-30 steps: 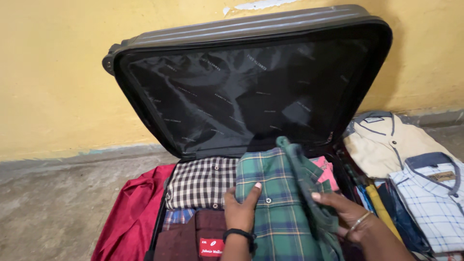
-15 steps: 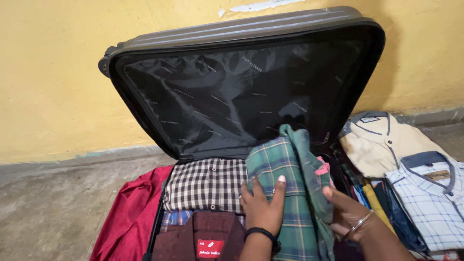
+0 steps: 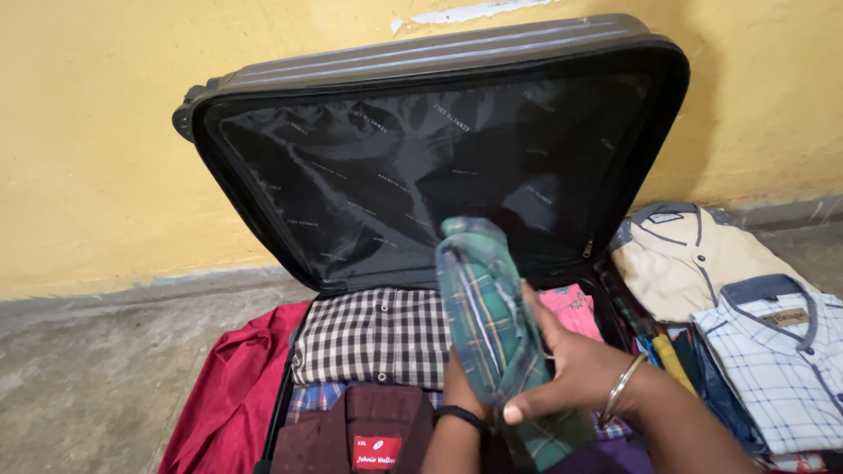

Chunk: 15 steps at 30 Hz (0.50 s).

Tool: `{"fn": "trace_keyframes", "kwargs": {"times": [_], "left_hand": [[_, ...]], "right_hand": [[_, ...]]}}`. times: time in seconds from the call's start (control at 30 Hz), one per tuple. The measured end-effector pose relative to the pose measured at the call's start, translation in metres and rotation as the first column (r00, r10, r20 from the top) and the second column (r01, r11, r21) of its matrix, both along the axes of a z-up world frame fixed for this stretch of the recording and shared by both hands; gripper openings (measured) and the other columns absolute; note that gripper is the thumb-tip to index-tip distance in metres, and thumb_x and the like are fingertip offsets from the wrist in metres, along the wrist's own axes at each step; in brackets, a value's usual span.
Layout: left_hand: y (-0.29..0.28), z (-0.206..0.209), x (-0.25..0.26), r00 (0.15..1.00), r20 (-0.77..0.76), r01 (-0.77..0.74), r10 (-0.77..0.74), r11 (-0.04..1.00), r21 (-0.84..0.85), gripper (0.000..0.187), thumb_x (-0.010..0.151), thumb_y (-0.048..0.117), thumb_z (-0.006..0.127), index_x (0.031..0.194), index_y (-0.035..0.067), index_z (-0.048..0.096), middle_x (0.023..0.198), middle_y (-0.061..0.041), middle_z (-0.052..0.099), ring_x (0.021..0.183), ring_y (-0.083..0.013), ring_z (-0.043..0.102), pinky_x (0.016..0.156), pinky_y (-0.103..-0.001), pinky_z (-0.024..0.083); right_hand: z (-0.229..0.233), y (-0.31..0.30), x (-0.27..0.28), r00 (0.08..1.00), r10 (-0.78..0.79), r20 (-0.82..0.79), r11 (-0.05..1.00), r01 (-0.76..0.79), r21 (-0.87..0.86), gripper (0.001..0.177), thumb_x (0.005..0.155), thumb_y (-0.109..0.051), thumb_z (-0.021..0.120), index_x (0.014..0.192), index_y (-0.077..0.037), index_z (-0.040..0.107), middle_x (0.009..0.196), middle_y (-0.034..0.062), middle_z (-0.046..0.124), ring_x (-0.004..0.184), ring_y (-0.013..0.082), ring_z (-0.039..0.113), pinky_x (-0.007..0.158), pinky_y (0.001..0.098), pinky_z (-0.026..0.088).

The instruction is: The person places several shirts and a pair of denim shorts into a suitcase, smoothing each item flat by hand as they are added to the stack.

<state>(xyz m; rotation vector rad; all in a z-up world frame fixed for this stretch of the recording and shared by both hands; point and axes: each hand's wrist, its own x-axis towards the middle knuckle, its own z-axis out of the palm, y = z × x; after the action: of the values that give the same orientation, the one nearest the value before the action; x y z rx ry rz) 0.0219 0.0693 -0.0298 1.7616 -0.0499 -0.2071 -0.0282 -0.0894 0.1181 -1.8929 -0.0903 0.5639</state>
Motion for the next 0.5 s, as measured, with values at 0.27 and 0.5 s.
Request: {"fn": "trace_keyframes", "kwargs": {"times": [0.27, 0.5], "left_hand": [[0.016, -0.017, 0.008, 0.992, 0.112, -0.056, 0.055, 0.998, 0.006, 0.053, 0.088, 0.032, 0.070, 0.134, 0.008, 0.061, 0.127, -0.009, 0.070, 0.113, -0.0186, 0.068, 0.094, -0.032, 0.054], [0.040, 0.047, -0.006, 0.939, -0.343, -0.179, 0.018, 0.877, -0.445, 0.056, 0.081, 0.033, 0.072, 0.128, 0.002, 0.065, 0.117, -0.016, 0.074, 0.103, -0.0272, 0.072, 0.090, -0.038, 0.058]], "right_hand": [[-0.025, 0.013, -0.001, 0.978, 0.036, 0.204, 0.996, -0.019, -0.086, 0.146, 0.061, -0.025, 0.092, 0.166, -0.018, -0.008, 0.150, 0.0132, 0.052, 0.131, 0.0185, 0.059, 0.108, 0.0270, 0.041], [-0.040, -0.047, 0.016, 0.790, -0.581, -0.194, 0.704, 0.608, 0.368, 0.092, 0.067, -0.012, 0.075, 0.153, -0.013, 0.045, 0.118, 0.0211, 0.070, 0.093, 0.0291, 0.071, 0.078, 0.0459, 0.060]]}}
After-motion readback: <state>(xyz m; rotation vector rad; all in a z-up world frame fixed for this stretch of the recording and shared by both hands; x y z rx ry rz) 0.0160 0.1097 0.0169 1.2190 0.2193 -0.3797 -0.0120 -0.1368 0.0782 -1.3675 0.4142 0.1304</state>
